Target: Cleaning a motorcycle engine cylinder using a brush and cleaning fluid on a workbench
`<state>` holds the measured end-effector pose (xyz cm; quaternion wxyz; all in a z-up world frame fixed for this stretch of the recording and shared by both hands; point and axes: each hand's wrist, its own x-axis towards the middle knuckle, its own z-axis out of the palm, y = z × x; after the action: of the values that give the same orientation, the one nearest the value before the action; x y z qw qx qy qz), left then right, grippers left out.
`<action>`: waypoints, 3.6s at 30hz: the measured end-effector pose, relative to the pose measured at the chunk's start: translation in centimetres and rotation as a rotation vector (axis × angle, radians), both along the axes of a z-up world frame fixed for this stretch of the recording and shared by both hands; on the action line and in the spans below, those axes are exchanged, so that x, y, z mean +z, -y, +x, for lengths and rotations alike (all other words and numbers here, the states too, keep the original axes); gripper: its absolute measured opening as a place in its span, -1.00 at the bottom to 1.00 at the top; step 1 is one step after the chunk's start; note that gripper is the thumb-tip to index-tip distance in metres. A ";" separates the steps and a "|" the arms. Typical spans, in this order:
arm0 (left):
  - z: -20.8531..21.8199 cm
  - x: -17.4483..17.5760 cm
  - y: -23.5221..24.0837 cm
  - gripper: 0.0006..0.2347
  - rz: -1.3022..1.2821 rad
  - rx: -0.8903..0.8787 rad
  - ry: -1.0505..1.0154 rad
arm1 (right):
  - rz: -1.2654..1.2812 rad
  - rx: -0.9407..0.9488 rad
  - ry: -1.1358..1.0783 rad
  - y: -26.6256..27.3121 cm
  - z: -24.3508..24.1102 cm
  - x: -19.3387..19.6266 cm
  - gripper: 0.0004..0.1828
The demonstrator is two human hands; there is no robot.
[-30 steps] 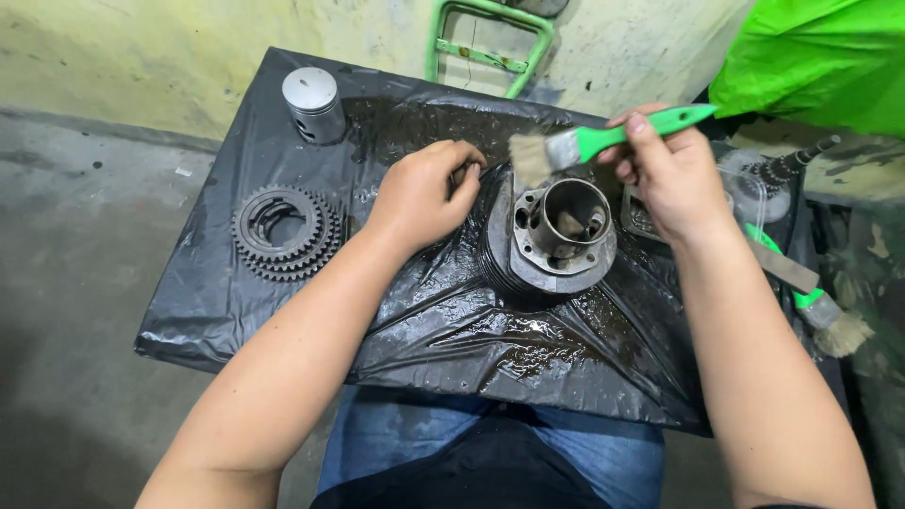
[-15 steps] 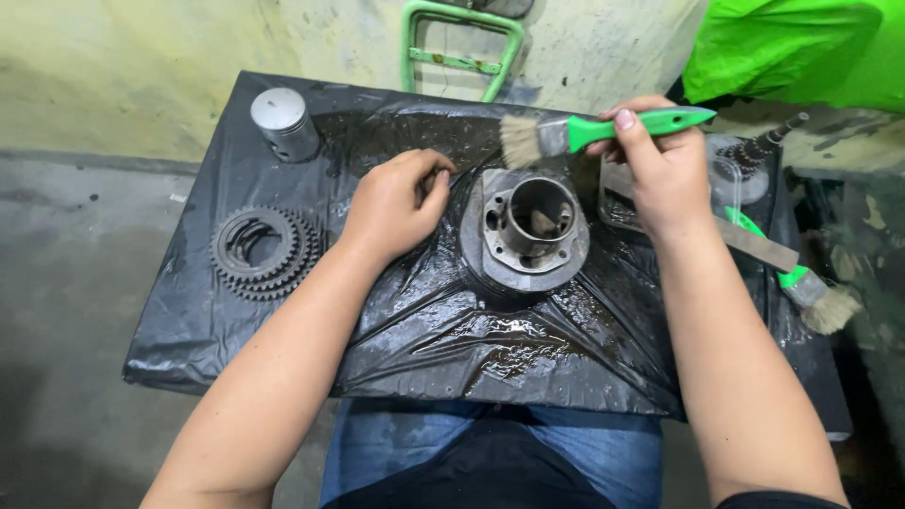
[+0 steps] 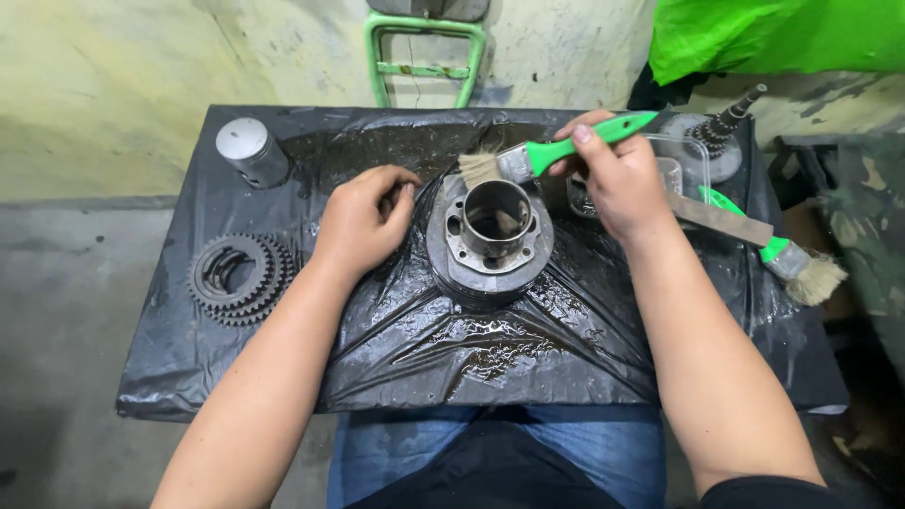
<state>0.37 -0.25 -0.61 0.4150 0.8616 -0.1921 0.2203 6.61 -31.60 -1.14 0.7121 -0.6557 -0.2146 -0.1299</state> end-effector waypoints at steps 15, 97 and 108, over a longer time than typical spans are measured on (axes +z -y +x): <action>0.0 -0.2 0.2 -0.87 -0.022 -0.027 0.005 | -0.079 -0.081 0.024 0.0 -0.8 1.4 -0.77; 0.0 0.0 0.3 -0.88 -0.060 -0.004 -0.021 | -0.189 -0.015 0.244 -2.6 -2.7 2.9 -0.79; 0.0 -0.2 0.1 -0.88 -0.046 0.011 -0.023 | -0.221 -0.050 0.211 -1.4 -1.8 2.1 -0.77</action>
<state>0.42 -0.39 -0.79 0.4356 0.8554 -0.1777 0.2168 4.76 -30.25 0.95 0.6058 -0.7177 -0.2849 -0.1915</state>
